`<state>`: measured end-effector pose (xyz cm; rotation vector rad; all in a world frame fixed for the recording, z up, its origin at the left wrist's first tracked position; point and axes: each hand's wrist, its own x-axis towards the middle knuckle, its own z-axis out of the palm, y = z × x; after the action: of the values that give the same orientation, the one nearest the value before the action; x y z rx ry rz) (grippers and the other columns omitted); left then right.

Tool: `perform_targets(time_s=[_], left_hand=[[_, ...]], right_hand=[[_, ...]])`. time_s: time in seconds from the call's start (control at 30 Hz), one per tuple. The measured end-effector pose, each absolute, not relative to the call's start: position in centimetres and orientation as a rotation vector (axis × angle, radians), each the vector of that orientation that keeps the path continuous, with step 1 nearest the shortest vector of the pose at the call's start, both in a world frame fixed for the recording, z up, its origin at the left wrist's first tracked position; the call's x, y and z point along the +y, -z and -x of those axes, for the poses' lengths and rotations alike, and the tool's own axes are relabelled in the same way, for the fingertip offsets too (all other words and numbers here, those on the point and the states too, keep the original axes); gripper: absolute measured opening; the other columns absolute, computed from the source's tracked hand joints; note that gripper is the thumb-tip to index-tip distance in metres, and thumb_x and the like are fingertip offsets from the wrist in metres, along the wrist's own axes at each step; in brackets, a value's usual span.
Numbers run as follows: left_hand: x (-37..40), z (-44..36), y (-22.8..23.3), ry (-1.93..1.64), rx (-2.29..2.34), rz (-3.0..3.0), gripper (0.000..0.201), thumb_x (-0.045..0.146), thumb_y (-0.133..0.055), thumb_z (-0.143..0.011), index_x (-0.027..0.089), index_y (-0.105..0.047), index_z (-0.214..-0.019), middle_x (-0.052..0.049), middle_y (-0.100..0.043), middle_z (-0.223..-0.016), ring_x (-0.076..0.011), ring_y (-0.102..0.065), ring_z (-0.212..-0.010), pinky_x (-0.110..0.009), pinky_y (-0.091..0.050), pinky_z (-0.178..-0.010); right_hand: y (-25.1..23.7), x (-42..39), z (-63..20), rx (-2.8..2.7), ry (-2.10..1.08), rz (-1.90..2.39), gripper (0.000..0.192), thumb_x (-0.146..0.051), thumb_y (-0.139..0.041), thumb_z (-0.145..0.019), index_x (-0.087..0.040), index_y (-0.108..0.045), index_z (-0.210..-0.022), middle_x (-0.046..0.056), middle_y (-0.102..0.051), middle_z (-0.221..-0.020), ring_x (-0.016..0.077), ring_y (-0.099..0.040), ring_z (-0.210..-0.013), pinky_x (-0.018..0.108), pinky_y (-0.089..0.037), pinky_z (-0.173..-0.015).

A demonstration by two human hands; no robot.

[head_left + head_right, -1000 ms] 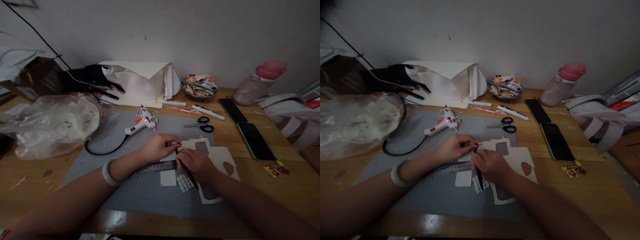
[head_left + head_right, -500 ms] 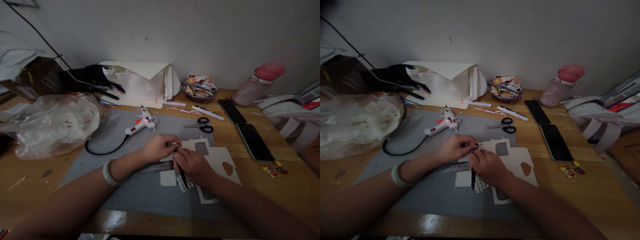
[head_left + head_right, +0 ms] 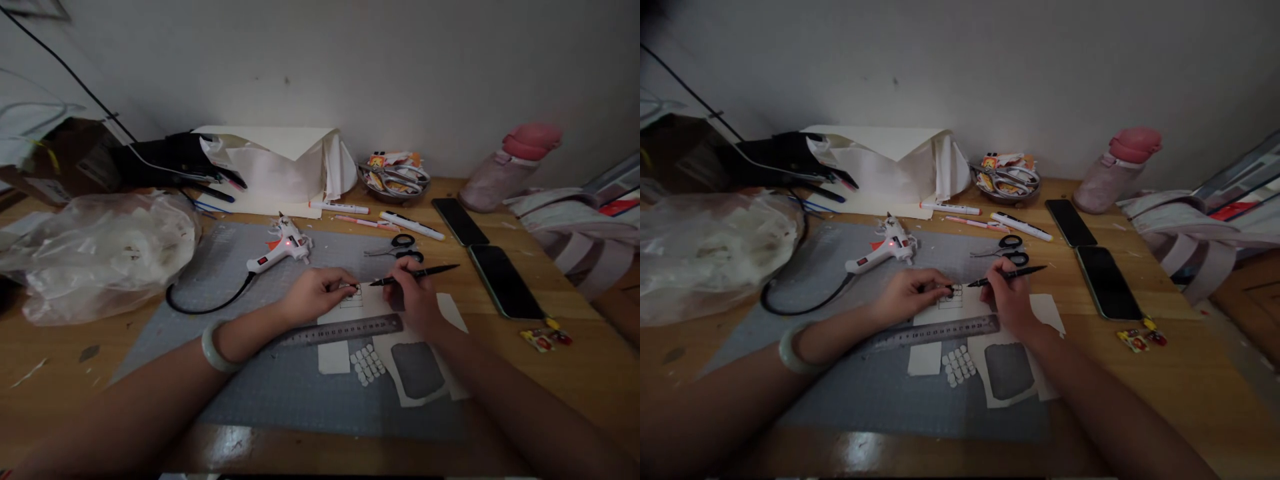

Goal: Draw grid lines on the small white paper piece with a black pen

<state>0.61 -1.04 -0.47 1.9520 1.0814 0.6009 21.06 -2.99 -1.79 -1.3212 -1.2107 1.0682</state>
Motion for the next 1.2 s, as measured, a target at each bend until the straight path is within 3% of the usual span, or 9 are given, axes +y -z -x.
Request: perform_targets(time_s=[0.2, 0.37, 0.6, 1.2], left_hand=[[-1.03, -0.68, 0.64, -0.609, 1.100, -1.937, 0.019, 0.027, -0.061, -0.086, 0.019, -0.074, -0.097, 0.005, -0.061, -0.062, -0.0073, -0.046, -0.054, -0.016, -0.034, -0.049], [-1.09, -0.80, 0.73, -0.612, 1.077, -1.918, 0.017, 0.026, -0.062, -0.086, 0.020, -0.074, -0.097, 0.002, -0.072, -0.077, -0.0089, -0.055, -0.060, -0.017, -0.039, -0.053], [-1.00, -0.92, 1.11, -0.618, 1.009, -1.899, 0.018, 0.026, -0.063, -0.086, 0.020, -0.074, -0.098, -0.002, -0.077, -0.094, -0.0110, -0.064, -0.071, -0.018, -0.047, -0.062], [-0.88, -1.08, 1.45, -0.654, 0.987, -1.827, 0.015, 0.023, -0.067, -0.083, 0.019, -0.076, -0.094, -0.001, -0.078, -0.095, -0.0137, -0.070, -0.082, -0.019, -0.051, -0.073]], right_hand=[[1.14, -2.21, -20.48, -1.091, -1.149, 1.380, 0.020, -0.037, -0.055, -0.069, -0.024, -0.041, -0.063, -0.007, -0.048, -0.042, 0.0116, -0.048, -0.038, 0.022, -0.036, -0.039], [1.29, -2.37, -20.68, -1.204, -1.149, 1.365, 0.021, -0.038, -0.054, -0.071, -0.024, -0.041, -0.063, -0.007, -0.048, -0.042, 0.0121, -0.049, -0.039, 0.024, -0.039, -0.040], [1.65, -2.33, -20.73, -1.200, -1.172, 1.344, 0.020, -0.036, -0.054, -0.071, -0.023, -0.041, -0.062, -0.006, -0.049, -0.042, 0.0116, -0.048, -0.040, 0.023, -0.038, -0.042], [1.86, -2.22, -20.65, -1.168, -1.207, 1.316, 0.018, -0.034, -0.055, -0.071, -0.023, -0.042, -0.062, -0.007, -0.049, -0.042, 0.0113, -0.046, -0.040, 0.023, -0.033, -0.042]])
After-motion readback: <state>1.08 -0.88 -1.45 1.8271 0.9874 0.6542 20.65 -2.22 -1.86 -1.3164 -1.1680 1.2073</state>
